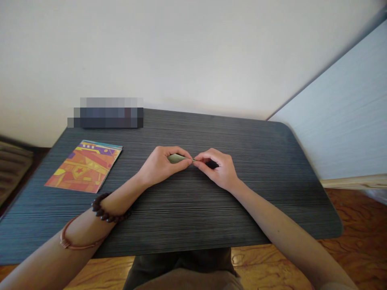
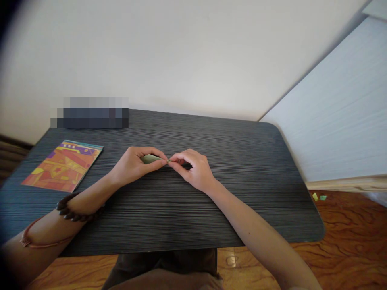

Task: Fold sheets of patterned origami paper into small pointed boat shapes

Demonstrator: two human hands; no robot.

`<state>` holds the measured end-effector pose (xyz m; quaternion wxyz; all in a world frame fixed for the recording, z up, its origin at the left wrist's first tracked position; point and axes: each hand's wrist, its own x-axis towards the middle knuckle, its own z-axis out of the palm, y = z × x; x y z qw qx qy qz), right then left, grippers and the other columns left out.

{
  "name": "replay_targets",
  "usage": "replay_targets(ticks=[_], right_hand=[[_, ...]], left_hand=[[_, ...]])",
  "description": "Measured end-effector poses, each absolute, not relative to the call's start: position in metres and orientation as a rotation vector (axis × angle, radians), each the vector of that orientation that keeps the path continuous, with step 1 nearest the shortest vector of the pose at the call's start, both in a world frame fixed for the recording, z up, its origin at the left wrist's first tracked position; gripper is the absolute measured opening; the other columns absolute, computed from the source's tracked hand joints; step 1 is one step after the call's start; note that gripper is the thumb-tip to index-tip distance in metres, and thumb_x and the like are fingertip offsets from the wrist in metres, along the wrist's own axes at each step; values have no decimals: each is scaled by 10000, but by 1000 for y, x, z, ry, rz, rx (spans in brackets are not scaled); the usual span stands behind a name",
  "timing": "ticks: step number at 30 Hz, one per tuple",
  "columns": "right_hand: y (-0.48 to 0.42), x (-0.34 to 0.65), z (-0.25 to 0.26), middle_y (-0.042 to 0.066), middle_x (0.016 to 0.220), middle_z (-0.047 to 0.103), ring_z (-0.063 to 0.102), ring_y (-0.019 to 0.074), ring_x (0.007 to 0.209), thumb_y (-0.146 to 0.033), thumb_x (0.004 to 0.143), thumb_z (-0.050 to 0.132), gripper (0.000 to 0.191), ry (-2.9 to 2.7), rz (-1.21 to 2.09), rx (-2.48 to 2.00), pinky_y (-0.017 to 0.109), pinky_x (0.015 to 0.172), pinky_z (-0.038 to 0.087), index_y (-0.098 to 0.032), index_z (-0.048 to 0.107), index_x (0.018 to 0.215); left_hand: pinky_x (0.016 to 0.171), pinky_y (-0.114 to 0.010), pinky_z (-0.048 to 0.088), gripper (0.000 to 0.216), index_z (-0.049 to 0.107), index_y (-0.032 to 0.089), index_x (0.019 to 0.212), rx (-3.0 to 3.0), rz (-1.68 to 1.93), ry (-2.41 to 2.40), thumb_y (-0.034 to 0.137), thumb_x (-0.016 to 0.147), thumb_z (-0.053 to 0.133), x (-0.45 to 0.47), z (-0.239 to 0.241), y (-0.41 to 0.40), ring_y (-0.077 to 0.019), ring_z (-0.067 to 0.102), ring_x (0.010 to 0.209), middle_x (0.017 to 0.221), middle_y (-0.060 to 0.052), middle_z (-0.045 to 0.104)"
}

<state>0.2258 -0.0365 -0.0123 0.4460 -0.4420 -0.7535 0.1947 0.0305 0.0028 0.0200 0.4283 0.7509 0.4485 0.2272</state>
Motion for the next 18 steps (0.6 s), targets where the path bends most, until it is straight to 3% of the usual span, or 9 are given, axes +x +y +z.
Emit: replay_targets(ticks=[7, 12, 18], right_hand=[[-38, 226, -10, 13, 843, 691, 612, 122, 718, -275, 825, 626, 86, -1896, 429, -1015, 283, 725, 484, -217, 639, 888], [-38, 225, -11, -4, 747, 655, 565, 111, 647, -340, 803, 642, 139, -1848, 562, -1153, 255, 646, 469, -213, 643, 859], [-39, 225, -9, -2, 733, 645, 568, 101, 651, -276, 832, 604, 89, -1892, 569, -1094, 250, 669, 467, -195, 639, 819]], left_hand=[[522, -200, 406, 321, 694, 186, 852, 1674, 498, 1159, 467, 702, 667, 31, 22, 3, -118, 569, 586, 692, 11, 675], [489, -203, 407, 312, 700, 175, 830, 1591, 536, 1113, 456, 696, 672, 32, 21, 2, -114, 558, 546, 659, 1, 664], [487, -207, 429, 330, 694, 167, 832, 1564, 522, 1115, 461, 683, 672, 32, 20, 1, -124, 579, 546, 615, -1, 650]])
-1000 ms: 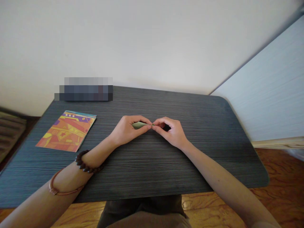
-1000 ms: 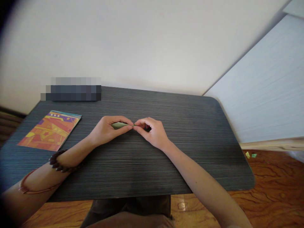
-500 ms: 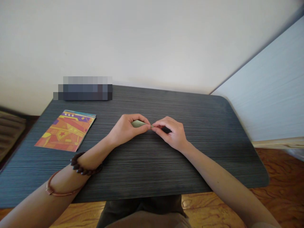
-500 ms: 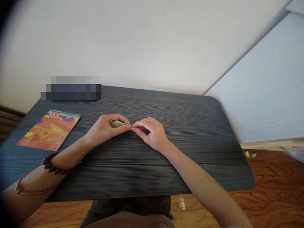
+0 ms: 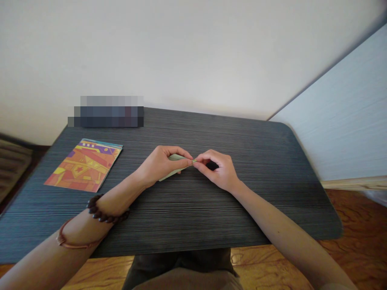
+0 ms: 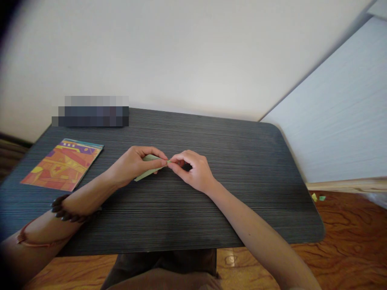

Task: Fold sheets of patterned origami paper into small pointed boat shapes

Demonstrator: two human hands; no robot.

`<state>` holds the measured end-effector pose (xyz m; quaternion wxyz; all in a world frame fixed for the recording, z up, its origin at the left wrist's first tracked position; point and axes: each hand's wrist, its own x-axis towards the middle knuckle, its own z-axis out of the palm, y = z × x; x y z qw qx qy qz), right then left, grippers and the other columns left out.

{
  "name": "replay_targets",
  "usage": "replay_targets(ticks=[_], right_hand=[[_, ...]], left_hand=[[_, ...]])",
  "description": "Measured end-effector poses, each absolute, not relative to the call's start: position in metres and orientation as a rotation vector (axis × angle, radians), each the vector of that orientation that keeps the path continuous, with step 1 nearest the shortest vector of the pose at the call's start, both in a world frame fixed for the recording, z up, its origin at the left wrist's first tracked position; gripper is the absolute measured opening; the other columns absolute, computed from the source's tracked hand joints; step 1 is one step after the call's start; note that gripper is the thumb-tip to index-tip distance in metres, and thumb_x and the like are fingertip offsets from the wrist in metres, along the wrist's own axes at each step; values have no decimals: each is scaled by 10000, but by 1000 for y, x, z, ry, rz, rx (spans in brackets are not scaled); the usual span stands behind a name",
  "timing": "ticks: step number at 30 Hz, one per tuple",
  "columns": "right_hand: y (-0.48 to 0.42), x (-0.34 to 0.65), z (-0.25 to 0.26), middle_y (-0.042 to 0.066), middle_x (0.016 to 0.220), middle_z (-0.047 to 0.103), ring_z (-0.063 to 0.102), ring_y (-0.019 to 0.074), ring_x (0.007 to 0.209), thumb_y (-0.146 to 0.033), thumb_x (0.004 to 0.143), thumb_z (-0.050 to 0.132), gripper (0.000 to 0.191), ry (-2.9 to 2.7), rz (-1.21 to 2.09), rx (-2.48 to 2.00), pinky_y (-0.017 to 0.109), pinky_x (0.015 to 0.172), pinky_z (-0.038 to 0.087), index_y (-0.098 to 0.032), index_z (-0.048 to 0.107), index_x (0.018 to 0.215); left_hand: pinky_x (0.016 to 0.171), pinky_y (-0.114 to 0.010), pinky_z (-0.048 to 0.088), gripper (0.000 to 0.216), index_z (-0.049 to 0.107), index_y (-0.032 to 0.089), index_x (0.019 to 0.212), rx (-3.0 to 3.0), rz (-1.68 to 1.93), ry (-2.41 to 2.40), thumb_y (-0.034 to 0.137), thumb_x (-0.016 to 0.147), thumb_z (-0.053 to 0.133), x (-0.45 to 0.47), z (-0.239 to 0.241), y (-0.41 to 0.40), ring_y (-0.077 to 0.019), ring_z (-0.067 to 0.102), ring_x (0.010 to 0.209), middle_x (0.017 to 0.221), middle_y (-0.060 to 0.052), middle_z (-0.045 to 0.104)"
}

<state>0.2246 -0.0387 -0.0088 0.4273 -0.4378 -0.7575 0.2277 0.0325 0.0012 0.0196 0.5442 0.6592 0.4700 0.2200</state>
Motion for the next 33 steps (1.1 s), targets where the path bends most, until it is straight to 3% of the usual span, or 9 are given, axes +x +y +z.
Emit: replay_targets(ticks=[8, 23, 27, 33], right_hand=[[-38, 227, -12, 25, 896, 691, 628, 138, 796, -236, 839, 601, 87, -1981, 314, -964, 299, 749, 493, -232, 645, 915], [-40, 236, -11, 1, 978, 670, 608, 118, 740, -199, 869, 548, 225, -2229, 43, -833, 273, 675, 480, -317, 632, 1041], [-40, 235, -13, 6, 969, 678, 620, 124, 769, -187, 854, 571, 228, -2209, 83, -790, 268, 676, 482, -291, 620, 1051], [-39, 227, -10, 19, 816, 660, 603, 137, 725, -286, 833, 595, 79, -2074, 378, -969, 294, 700, 466, -217, 615, 867]], left_hand=[[545, -218, 507, 243, 708, 186, 805, 1434, 376, 1011, 405, 738, 626, 28, 19, 4, -128, 620, 602, 795, -29, 718], [502, -197, 484, 176, 713, 201, 688, 1310, 291, 855, 344, 741, 624, 23, 24, 7, -101, 574, 511, 722, -20, 715], [525, -196, 489, 199, 706, 197, 684, 1389, 277, 865, 364, 748, 618, 24, 25, 7, -96, 571, 526, 724, -14, 710], [596, -224, 496, 261, 716, 184, 742, 1681, 400, 987, 418, 752, 603, 25, 23, 6, -129, 611, 599, 704, -8, 706]])
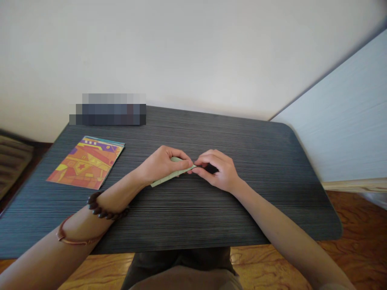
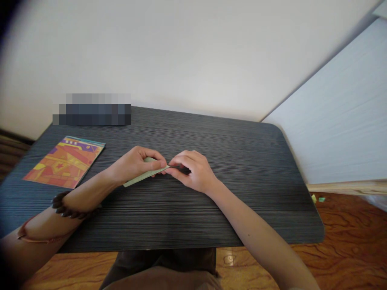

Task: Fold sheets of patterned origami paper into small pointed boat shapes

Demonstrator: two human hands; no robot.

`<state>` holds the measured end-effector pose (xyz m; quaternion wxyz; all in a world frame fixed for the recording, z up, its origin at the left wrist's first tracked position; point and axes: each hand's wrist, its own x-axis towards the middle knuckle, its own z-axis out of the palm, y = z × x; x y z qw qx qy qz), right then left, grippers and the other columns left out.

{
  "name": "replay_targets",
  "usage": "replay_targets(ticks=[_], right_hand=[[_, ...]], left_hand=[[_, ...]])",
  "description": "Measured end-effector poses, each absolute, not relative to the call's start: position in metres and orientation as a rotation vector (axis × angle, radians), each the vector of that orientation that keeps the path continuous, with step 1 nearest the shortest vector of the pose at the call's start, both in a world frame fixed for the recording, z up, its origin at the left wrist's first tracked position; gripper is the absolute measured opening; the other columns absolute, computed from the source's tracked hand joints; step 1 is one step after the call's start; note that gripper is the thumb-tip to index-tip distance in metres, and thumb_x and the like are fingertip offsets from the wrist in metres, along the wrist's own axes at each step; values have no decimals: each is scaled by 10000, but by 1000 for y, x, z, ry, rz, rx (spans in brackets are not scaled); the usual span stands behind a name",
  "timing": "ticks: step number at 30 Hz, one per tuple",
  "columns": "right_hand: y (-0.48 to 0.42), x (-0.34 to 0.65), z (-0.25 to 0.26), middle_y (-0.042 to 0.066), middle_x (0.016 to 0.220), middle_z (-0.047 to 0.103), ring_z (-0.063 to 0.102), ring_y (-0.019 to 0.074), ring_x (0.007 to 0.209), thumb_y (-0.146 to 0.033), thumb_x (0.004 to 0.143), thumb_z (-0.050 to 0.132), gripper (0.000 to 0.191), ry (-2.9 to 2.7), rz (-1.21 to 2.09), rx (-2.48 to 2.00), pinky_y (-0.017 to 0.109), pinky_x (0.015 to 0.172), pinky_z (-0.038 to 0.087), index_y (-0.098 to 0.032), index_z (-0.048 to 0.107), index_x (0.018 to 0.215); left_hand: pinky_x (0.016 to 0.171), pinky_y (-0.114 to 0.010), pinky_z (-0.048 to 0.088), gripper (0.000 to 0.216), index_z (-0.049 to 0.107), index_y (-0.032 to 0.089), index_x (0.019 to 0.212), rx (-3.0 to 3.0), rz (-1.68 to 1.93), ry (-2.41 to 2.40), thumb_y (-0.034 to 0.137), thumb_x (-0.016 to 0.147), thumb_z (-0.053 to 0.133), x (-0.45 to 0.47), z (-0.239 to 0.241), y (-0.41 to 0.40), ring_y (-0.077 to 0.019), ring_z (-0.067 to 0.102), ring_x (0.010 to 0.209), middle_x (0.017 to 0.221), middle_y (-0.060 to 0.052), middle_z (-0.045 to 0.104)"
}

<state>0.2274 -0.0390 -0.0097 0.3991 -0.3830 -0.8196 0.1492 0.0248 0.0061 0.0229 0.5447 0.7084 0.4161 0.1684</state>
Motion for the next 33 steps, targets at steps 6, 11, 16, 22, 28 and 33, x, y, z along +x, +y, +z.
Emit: replay_targets(ticks=[6, 11, 16, 22, 28, 33], right_hand=[[-37, 229, -5, 1, 726, 606, 556, 117, 661, -256, 856, 517, 117, -2075, 656, -1053, 286, 689, 423, -184, 586, 797], [-35, 229, -9, -10, 686, 572, 524, 108, 629, -244, 852, 511, 129, -2094, 673, -1044, 267, 664, 413, -189, 587, 763], [-37, 225, -9, -4, 693, 547, 509, 103, 624, -220, 852, 499, 132, -2070, 641, -1042, 247, 630, 410, -184, 590, 763], [-33, 233, -9, -2, 702, 557, 509, 101, 616, -208, 842, 511, 121, -2017, 608, -1070, 239, 605, 406, -180, 585, 750], [-27, 248, -10, 5, 717, 590, 524, 117, 641, -247, 866, 488, 153, -1910, 560, -1189, 259, 624, 401, -180, 594, 779], [-29, 242, -9, -8, 711, 586, 498, 104, 603, -317, 830, 573, 144, -2017, 648, -1164, 243, 587, 382, -178, 607, 847]], left_hand=[[676, -217, 477, 222, 719, 186, 765, 1853, 480, 1018, 381, 752, 611, 27, 19, 3, -144, 634, 690, 735, 10, 718], [640, -211, 456, 225, 720, 192, 781, 1881, 459, 1051, 385, 750, 608, 29, 16, 0, -138, 623, 676, 730, 19, 713], [670, -221, 463, 230, 718, 195, 792, 1888, 444, 1075, 389, 758, 599, 29, 16, 0, -150, 637, 718, 756, 17, 719], [568, -214, 487, 283, 664, 166, 897, 1801, 469, 1038, 410, 763, 611, 28, 16, 3, -126, 610, 607, 736, -13, 701], [524, -208, 514, 245, 607, 135, 869, 1654, 451, 892, 367, 790, 603, 18, 9, 16, -104, 590, 582, 775, -38, 673], [491, -201, 505, 264, 590, 171, 929, 1712, 492, 925, 372, 766, 641, 22, 3, 10, -97, 580, 506, 673, 6, 647]])
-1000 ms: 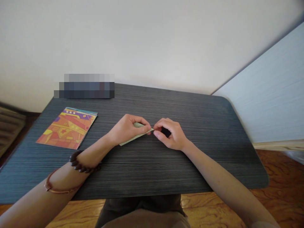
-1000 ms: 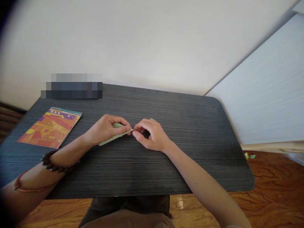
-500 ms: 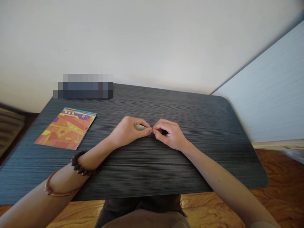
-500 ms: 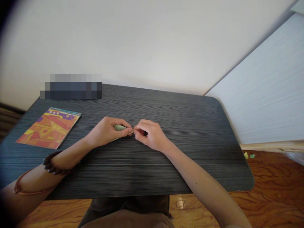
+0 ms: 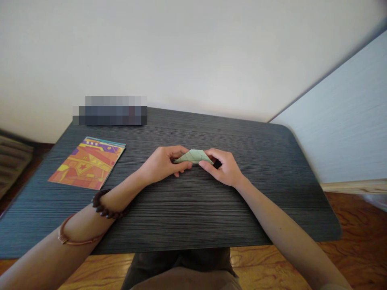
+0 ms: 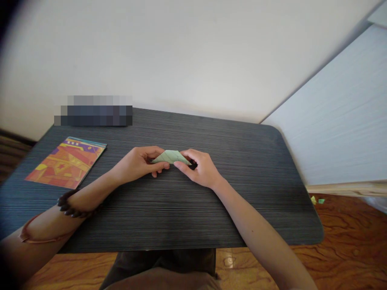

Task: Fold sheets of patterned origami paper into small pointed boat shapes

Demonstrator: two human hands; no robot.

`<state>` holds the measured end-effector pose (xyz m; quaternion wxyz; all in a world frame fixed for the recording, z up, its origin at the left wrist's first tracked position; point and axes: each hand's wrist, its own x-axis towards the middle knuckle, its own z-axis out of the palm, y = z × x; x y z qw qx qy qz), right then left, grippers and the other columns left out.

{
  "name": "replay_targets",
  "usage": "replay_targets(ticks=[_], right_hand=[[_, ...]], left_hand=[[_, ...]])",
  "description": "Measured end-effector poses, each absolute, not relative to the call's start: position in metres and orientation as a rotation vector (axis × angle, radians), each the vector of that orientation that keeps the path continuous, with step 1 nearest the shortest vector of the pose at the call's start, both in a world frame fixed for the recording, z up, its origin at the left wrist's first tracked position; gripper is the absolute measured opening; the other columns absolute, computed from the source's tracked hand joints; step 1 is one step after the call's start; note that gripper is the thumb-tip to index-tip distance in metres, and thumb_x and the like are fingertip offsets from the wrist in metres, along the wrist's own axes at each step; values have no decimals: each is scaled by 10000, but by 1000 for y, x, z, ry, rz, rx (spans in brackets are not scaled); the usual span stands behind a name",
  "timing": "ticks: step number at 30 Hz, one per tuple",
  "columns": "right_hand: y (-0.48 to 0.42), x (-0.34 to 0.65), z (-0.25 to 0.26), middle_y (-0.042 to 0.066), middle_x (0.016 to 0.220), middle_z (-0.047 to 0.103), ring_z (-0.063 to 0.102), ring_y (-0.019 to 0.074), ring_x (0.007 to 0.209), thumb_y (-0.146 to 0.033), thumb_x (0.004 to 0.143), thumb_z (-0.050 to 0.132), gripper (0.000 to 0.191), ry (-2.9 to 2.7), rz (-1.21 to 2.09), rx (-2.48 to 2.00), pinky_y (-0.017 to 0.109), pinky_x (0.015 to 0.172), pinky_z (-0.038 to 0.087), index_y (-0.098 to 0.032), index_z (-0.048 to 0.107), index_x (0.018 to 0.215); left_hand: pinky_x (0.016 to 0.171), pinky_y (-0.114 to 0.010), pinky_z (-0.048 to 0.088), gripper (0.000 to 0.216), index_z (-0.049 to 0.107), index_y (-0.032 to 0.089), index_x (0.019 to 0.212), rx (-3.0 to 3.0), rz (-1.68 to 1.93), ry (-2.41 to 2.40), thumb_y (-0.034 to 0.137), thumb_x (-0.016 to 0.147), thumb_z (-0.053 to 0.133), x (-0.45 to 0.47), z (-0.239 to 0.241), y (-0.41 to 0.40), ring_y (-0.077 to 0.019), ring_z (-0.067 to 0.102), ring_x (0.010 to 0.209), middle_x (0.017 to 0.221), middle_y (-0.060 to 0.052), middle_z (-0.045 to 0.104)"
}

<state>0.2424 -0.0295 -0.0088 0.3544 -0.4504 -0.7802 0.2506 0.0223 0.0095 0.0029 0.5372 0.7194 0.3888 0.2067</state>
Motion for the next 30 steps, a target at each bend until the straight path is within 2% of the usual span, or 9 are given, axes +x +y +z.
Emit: replay_targets(ticks=[3, 7, 10, 15, 30], right_hand=[[-30, 241, -11, -28, 598, 528, 450, 91, 533, -340, 834, 576, 192, -1975, 612, -1241, 236, 535, 348, -174, 602, 741], [-29, 243, -14, -19, 654, 576, 504, 103, 582, -328, 810, 608, 150, -1894, 635, -1288, 233, 566, 389, -179, 607, 827], [-29, 243, -14, -13, 727, 619, 536, 108, 619, -288, 806, 609, 146, -1915, 652, -1230, 236, 609, 419, -192, 589, 914], [-30, 241, -12, -7, 751, 629, 528, 102, 611, -255, 811, 599, 163, -1986, 595, -1171, 232, 605, 420, -196, 606, 964], [-31, 242, -13, 5, 805, 660, 534, 99, 624, -213, 826, 571, 154, -2003, 560, -1098, 237, 611, 422, -189, 626, 968]], left_hand=[[473, -203, 515, 322, 501, 193, 932, 1689, 687, 993, 357, 729, 690, 26, 1, 5, -113, 606, 496, 640, 24, 650], [496, -215, 546, 321, 437, 188, 806, 1682, 949, 1028, 328, 714, 711, 26, 2, 5, -133, 647, 572, 702, -3, 676], [530, -208, 559, 254, 495, 167, 760, 1787, 1003, 1067, 332, 739, 688, 24, 2, 6, -115, 648, 586, 788, -26, 687], [569, -205, 565, 222, 588, 160, 796, 1944, 1052, 1133, 355, 748, 680, 23, 0, 5, -91, 633, 540, 824, -26, 687], [547, -190, 544, 200, 614, 170, 841, 1993, 1109, 1114, 325, 745, 696, 22, 1, 4, -101, 652, 539, 780, -7, 709]])
